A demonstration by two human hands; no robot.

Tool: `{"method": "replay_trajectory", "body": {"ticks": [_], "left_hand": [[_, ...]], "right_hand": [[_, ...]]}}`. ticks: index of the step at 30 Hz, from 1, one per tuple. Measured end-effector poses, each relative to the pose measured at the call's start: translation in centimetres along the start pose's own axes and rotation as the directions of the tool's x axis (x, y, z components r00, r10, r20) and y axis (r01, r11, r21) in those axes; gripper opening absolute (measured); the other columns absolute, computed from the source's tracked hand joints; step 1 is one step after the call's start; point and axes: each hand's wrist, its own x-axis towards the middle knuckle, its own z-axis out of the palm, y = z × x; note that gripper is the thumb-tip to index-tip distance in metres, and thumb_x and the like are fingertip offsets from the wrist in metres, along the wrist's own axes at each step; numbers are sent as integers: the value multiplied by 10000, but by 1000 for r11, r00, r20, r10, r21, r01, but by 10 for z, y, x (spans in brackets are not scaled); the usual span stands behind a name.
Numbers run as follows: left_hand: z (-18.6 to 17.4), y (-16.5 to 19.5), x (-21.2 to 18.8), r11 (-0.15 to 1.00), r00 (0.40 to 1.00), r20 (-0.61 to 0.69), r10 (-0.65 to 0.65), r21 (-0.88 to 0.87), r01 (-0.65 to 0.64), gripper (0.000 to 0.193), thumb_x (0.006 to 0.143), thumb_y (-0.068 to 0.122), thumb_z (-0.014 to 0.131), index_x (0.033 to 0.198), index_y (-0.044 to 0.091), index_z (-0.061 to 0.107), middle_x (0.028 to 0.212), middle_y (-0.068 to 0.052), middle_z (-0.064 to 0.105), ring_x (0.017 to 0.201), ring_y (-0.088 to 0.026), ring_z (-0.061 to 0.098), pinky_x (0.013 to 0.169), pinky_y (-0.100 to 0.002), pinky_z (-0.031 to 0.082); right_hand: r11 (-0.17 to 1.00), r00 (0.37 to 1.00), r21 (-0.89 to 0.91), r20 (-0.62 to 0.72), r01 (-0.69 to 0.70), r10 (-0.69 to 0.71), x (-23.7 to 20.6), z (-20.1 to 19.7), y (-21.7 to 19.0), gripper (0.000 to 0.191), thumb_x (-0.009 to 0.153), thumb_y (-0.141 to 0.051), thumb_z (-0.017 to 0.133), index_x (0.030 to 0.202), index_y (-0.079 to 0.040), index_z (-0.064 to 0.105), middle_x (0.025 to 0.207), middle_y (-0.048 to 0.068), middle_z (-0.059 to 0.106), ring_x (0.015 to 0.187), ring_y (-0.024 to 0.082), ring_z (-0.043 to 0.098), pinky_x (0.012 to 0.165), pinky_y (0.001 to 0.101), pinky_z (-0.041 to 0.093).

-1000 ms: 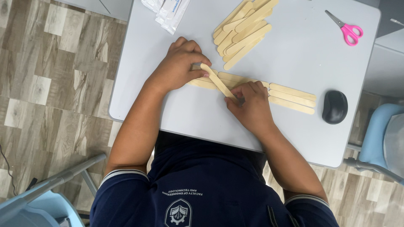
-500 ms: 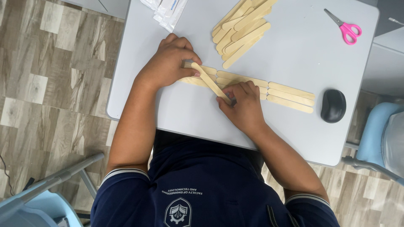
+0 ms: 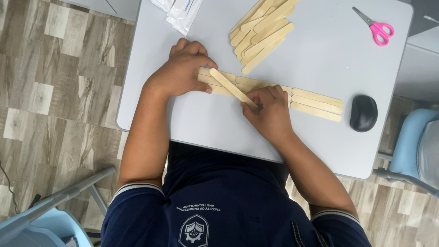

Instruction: The person arranges multiple popsicle sticks in parallel rows on a white table. They cut one stick with scissors, then use a hot glue gun to attach the cut piece to the assembled rows. The person continues to align and press the sticks into place.

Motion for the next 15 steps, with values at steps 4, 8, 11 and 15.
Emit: {"method": "replay_trajectory", "body": {"ticks": [4, 8, 11, 15], "left_hand": [[0, 2, 0, 998, 998, 26, -54, 8, 54, 550, 581, 252, 963, 1092, 165, 780, 1172, 14, 585, 1160, -273, 415, 1080, -394, 385], [-2, 4, 1, 998, 996, 52, -67, 19, 66, 528, 604, 228, 950, 1099, 168, 775, 1172, 28, 606, 1149, -280, 424, 1068, -406, 404], [-3, 6, 1, 996, 994, 63, -91, 22, 90, 530, 602, 213, 947, 1099, 165, 770, 1174, 29, 608, 1149, -281, 431, 1053, -407, 428], [-3, 8, 1, 995, 992, 75, -103, -4, 104, 523, 611, 201, 941, 1102, 165, 766, 1172, 23, 607, 1158, -269, 455, 1045, -390, 453]], "right_hand": [[1000, 1000, -7, -23, -11, 11, 2, -5, 1, 222, 789, -126, 858, 931, -85, 693, 831, 37, 627, 867, 253, 549, 854, 397, 408], [1000, 1000, -7, -11, -15, 15, 3, -8, 2, 220, 796, -118, 853, 945, -82, 695, 833, 35, 636, 870, 249, 551, 865, 397, 410], [1000, 1000, 1, -11, -19, 19, 3, -9, 2, 222, 802, -116, 853, 953, -79, 694, 842, 37, 640, 875, 246, 553, 868, 392, 411], [1000, 999, 10, -18, -30, 30, 3, -10, 1, 226, 809, -111, 852, 969, -75, 697, 852, 38, 644, 877, 245, 549, 851, 379, 413]]}}
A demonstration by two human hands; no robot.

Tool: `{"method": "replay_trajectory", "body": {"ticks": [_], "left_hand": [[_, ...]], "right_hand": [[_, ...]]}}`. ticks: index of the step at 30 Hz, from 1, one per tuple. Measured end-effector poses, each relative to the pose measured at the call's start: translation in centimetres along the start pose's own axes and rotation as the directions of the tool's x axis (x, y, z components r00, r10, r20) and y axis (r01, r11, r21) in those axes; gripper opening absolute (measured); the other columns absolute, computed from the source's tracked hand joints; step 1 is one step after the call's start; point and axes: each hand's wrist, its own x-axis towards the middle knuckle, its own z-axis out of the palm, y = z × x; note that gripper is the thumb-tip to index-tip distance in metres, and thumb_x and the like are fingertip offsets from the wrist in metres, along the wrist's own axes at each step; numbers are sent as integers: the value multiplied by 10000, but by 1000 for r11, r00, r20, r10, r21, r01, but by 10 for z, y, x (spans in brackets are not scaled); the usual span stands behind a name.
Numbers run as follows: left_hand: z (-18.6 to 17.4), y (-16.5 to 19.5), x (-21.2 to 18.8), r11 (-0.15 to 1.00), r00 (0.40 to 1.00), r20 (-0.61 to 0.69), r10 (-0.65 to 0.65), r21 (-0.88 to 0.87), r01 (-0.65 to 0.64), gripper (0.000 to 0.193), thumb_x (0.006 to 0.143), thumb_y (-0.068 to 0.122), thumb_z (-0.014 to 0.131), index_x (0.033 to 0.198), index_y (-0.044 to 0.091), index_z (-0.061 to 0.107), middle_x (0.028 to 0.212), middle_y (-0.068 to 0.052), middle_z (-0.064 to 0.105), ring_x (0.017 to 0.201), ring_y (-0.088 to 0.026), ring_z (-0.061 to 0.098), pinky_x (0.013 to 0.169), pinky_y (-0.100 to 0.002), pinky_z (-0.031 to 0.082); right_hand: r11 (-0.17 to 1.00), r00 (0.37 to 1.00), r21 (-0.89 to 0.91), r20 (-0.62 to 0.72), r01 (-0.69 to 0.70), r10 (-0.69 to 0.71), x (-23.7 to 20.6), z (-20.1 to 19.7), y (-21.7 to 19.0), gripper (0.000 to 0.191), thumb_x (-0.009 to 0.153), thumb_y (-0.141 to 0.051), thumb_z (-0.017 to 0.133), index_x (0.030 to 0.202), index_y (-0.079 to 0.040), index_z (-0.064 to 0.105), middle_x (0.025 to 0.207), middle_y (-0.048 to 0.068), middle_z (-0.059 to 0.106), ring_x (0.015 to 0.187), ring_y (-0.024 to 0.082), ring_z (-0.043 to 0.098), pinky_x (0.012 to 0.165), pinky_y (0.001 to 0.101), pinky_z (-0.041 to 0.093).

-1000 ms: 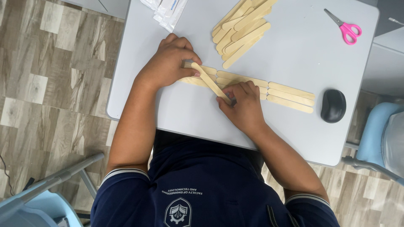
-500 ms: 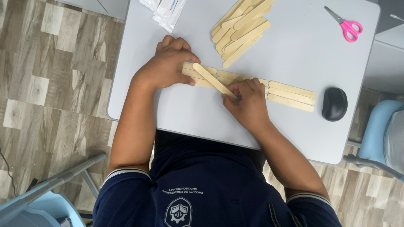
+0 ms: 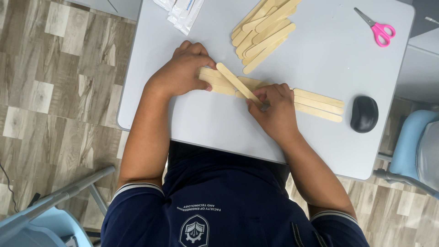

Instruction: The person arranges multiple popsicle sticks in parallel rows on a white table. They cut one stick with scissors, then use a hot glue gun to attach the cut piece to the assembled rows. The person continues to align and press the sticks into place.

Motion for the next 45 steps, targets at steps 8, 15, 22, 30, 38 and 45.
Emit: {"method": "replay_trajectory", "body": {"ticks": [8, 15, 22, 30, 38, 45], "left_hand": [[0, -4, 2, 997, 999, -3, 52, -58, -53, 527, 640, 167, 927, 1134, 128, 748, 1183, -17, 607, 1268, -267, 466, 1049, -370, 470], [1, -4, 0, 996, 999, -5, 54, -74, -54, 507, 656, 150, 915, 1133, 119, 746, 1195, -21, 610, 1285, -269, 468, 1046, -373, 476], [0, -3, 0, 994, 996, -10, 84, -74, -85, 496, 666, 139, 913, 1134, 119, 749, 1184, -28, 607, 1281, -279, 462, 1042, -378, 475], [-18, -29, -23, 961, 914, -378, 150, -162, -225, 342, 859, 140, 852, 1184, 124, 744, 1106, -26, 601, 1122, -238, 535, 918, -346, 519], [-11, -48, -32, 970, 831, -530, 168, -60, -234, 203, 911, 150, 856, 1094, 117, 775, 1056, -11, 637, 1061, -241, 527, 923, -348, 475], [-5, -39, -29, 971, 891, -414, 186, -63, -231, 248, 801, 203, 905, 1018, 149, 799, 1017, 6, 603, 1075, -240, 484, 999, -356, 439]], "right_hand": [[1000, 1000, 10, -9, 8, -7, 2, 0, 0, 225, 817, -107, 850, 981, -72, 699, 862, 40, 650, 888, 241, 552, 853, 376, 418], [1000, 1000, 19, -3, 1, -1, 1, -1, -1, 226, 826, -109, 849, 992, -75, 699, 872, 38, 648, 890, 243, 546, 853, 375, 420], [1000, 1000, 11, -8, 16, -16, 0, 0, 1, 232, 822, -104, 850, 998, -79, 701, 872, 37, 642, 898, 245, 546, 856, 383, 417], [1000, 999, 3, -11, 30, -30, 4, 12, -13, 221, 816, -132, 843, 982, -88, 705, 864, 28, 647, 903, 239, 555, 859, 397, 391], [999, 999, -29, 7, 42, -42, 5, 43, -40, 177, 823, -165, 844, 931, -117, 712, 826, -3, 640, 858, 211, 553, 792, 388, 349], [999, 999, -46, 23, 26, -25, 1, 45, -39, 190, 825, -177, 843, 943, -112, 709, 821, -8, 633, 844, 199, 546, 782, 377, 350]]}}
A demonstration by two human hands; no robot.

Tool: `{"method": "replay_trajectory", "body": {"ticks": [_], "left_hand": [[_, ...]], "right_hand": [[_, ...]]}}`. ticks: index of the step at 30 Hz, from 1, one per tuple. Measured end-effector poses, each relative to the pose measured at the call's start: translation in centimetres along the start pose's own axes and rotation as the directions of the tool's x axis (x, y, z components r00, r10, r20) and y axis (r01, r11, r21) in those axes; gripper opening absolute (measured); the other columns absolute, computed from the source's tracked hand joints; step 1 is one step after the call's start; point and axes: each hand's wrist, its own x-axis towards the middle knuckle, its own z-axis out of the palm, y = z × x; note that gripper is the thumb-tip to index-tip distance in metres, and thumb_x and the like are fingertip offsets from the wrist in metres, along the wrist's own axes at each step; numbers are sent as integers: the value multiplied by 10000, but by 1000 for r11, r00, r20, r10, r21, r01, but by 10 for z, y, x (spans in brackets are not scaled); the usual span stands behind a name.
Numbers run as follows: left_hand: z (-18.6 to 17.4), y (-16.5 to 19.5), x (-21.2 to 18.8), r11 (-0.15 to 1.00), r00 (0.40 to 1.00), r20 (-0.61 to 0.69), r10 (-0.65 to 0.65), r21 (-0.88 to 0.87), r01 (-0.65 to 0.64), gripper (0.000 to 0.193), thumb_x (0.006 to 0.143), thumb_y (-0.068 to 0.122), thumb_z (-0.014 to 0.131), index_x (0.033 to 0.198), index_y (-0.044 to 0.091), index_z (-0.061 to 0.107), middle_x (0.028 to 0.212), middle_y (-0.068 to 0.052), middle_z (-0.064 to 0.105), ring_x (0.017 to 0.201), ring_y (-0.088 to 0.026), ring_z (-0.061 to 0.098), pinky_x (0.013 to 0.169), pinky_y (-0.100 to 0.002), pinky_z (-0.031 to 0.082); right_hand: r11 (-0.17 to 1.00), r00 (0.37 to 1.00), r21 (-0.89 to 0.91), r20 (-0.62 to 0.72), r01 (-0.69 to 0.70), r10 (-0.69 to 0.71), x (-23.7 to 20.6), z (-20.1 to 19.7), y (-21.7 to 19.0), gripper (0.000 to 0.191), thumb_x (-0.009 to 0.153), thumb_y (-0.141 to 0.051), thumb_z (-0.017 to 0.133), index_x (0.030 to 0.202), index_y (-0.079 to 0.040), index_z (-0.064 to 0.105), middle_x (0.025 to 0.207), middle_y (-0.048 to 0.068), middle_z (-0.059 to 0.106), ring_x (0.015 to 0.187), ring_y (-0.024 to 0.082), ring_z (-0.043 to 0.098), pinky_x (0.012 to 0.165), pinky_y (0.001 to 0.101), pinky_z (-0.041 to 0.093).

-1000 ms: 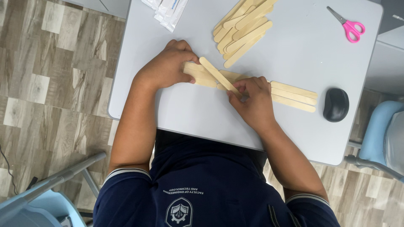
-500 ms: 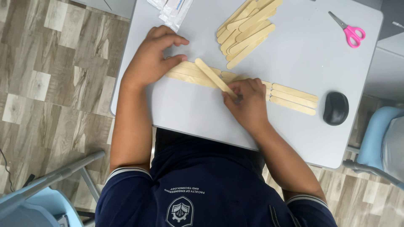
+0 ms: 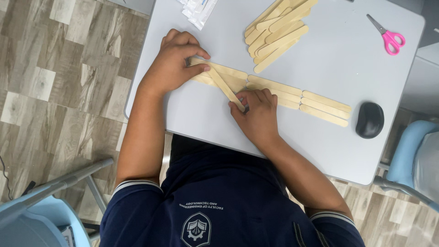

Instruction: The person arranges multiple popsicle sticks in parallel rows on a white table. They cut one stick with scissors, then use a hot glue gun to attach the cut piece to the assembled rows. The person continues to align and press the sticks into place.

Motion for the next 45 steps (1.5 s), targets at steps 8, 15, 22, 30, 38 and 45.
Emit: {"method": "replay_trajectory", "body": {"ticks": [8, 15, 22, 30, 38, 45], "left_hand": [[5, -1, 3, 999, 1000, 20, -16, 34, 15, 226, 813, 202, 894, 1010, 144, 799, 1016, 3, 596, 1075, -243, 476, 1031, -365, 408], [11, -2, 5, 998, 999, 35, -33, 63, 31, 222, 809, 206, 891, 995, 137, 792, 1005, -2, 593, 1067, -244, 475, 1050, -372, 390], [9, -1, 4, 996, 998, 30, -60, 62, 58, 215, 814, 191, 882, 999, 135, 788, 1008, -2, 593, 1066, -241, 476, 1046, -358, 401], [10, -2, 4, 996, 997, 30, -75, 48, 74, 208, 826, 188, 872, 1005, 134, 781, 1007, 4, 588, 1085, -244, 470, 1035, -350, 409], [9, -4, 3, 997, 999, 23, -44, 71, 42, 194, 837, 186, 870, 1000, 130, 781, 1005, -4, 587, 1075, -245, 472, 1053, -368, 387], [6, 0, 3, 998, 1000, -5, -23, 53, 23, 211, 860, 179, 863, 1044, 128, 773, 1043, -13, 588, 1088, -248, 474, 1022, -355, 416]], "right_hand": [[1000, 1000, 22, -1, -23, 23, -2, 4, 4, 203, 821, -177, 847, 952, -106, 708, 809, 0, 634, 836, 206, 553, 782, 378, 359], [1000, 1000, 26, -18, -6, 6, -2, 5, 5, 221, 822, -176, 852, 965, -96, 703, 811, 7, 643, 832, 214, 557, 778, 384, 365], [999, 1000, 32, -24, 11, -10, -3, 3, 4, 252, 813, -206, 868, 953, -90, 694, 821, 20, 637, 837, 217, 558, 783, 387, 376], [999, 999, -26, -38, 25, -26, -7, 5, 5, 244, 830, -196, 858, 976, -85, 698, 840, 23, 646, 832, 216, 557, 770, 390, 376], [999, 998, -17, -46, 36, -37, -7, 7, 7, 216, 835, -177, 848, 958, -85, 696, 834, 20, 650, 834, 219, 563, 767, 383, 383], [999, 998, -11, -54, 42, -42, -7, 9, 9, 202, 825, -154, 851, 923, -90, 686, 820, 8, 648, 826, 213, 560, 765, 379, 391]]}}
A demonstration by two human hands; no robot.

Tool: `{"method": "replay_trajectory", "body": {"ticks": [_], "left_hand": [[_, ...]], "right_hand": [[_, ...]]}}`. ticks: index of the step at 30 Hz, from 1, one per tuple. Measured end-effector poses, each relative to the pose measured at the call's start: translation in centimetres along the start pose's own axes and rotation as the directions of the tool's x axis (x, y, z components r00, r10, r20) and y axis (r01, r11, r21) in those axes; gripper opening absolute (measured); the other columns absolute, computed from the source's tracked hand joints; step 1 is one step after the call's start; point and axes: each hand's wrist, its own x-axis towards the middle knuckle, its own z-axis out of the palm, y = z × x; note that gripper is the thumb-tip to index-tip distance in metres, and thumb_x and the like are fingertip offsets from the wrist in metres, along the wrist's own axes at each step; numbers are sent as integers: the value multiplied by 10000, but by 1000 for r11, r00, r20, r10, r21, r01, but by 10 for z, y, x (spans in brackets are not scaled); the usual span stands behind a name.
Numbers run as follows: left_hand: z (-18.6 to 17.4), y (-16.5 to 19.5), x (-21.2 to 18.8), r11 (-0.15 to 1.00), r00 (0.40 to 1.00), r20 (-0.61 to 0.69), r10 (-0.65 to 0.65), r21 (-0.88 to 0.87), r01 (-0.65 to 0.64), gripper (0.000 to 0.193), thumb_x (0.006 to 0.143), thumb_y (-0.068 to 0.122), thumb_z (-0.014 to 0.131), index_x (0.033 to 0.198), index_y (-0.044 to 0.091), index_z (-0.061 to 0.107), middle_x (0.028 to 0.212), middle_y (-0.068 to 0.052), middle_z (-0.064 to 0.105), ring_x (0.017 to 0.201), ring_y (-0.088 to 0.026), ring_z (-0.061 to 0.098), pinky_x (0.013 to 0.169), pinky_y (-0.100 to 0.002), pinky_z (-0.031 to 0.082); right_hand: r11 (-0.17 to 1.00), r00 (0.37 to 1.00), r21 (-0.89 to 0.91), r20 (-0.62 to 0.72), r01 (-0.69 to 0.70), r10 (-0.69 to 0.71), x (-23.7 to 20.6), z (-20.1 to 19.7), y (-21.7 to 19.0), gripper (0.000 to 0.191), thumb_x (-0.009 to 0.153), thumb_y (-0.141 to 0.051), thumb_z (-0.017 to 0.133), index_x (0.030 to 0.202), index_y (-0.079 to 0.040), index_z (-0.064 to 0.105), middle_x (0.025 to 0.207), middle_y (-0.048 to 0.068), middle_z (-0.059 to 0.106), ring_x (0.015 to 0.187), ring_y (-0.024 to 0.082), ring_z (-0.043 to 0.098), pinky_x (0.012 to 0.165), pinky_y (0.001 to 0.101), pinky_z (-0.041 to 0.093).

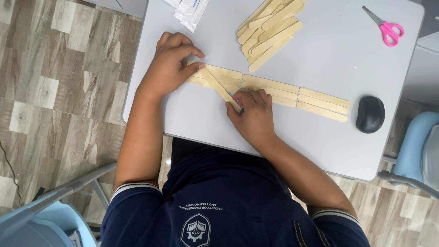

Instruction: The person arranges multiple popsicle sticks in parallel rows on a white table. They cut one stick with scissors, then use a hot glue gun to attach the cut piece to the assembled rows. The person continues to align and press the sticks into place.

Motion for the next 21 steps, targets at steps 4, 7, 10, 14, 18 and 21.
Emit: {"method": "replay_trajectory", "body": {"ticks": [4, 7, 10, 14, 18, 21], "left_hand": [[1, 14, 2, 988, 995, -59, 81, -124, -87, 256, 908, 173, 849, 1139, 117, 752, 1129, -30, 582, 1149, -241, 474, 1029, -353, 446], [12, 33, 5, 935, 978, -36, 205, -287, -207, 313, 926, 163, 824, 1208, 82, 716, 1197, -60, 601, 1185, -261, 529, 1027, -376, 475], [24, 50, 10, 908, 988, 137, 66, -419, -2, 223, 959, 172, 774, 1163, 99, 720, 1095, -16, 686, 1019, -156, 674, 852, -306, 543], [33, 59, 12, 765, 991, 133, -22, -635, 103, 130, 1022, 111, 683, 1138, 67, 721, 1067, -33, 679, 916, -110, 648, 763, -266, 563], [51, 58, 18, 517, 967, 57, -249, -836, 183, 188, 1083, 70, 582, 1235, 29, 685, 1072, -34, 645, 875, -109, 590, 797, -245, 510], [69, 59, 25, 111, 927, 102, -360, -982, 151, 295, 1059, 9, 540, 1333, -30, 641, 1089, -56, 582, 878, -122, 565, 849, -260, 500]], "right_hand": [[996, 994, 28, -66, 84, -82, 5, -12, 6, 214, 813, -123, 849, 952, -93, 689, 858, 8, 649, 863, 222, 560, 806, 382, 407], [988, 979, 5, -133, 156, -154, 14, -31, 13, 256, 811, -128, 860, 990, -101, 678, 913, 21, 642, 944, 253, 560, 876, 383, 434], [982, 967, -59, -170, 179, -187, 22, -50, 16, 285, 797, -117, 880, 994, -94, 676, 982, 38, 662, 972, 278, 555, 862, 402, 407], [967, 939, -115, -238, 229, -250, 27, -80, 31, 376, 794, -110, 892, 1100, -83, 676, 1091, 97, 631, 1051, 301, 536, 932, 435, 402], [989, 937, -85, -338, -120, 85, 48, -134, 100, 368, 956, -34, 815, 1289, -64, 663, 1219, 80, 667, 1102, 298, 506, 988, 413, 466], [924, 880, -305, -472, -229, 62, 80, -163, 159, 413, 951, 32, 671, 1356, -45, 654, 1271, 132, 691, 1191, 337, 569, 1009, 463, 469]]}}
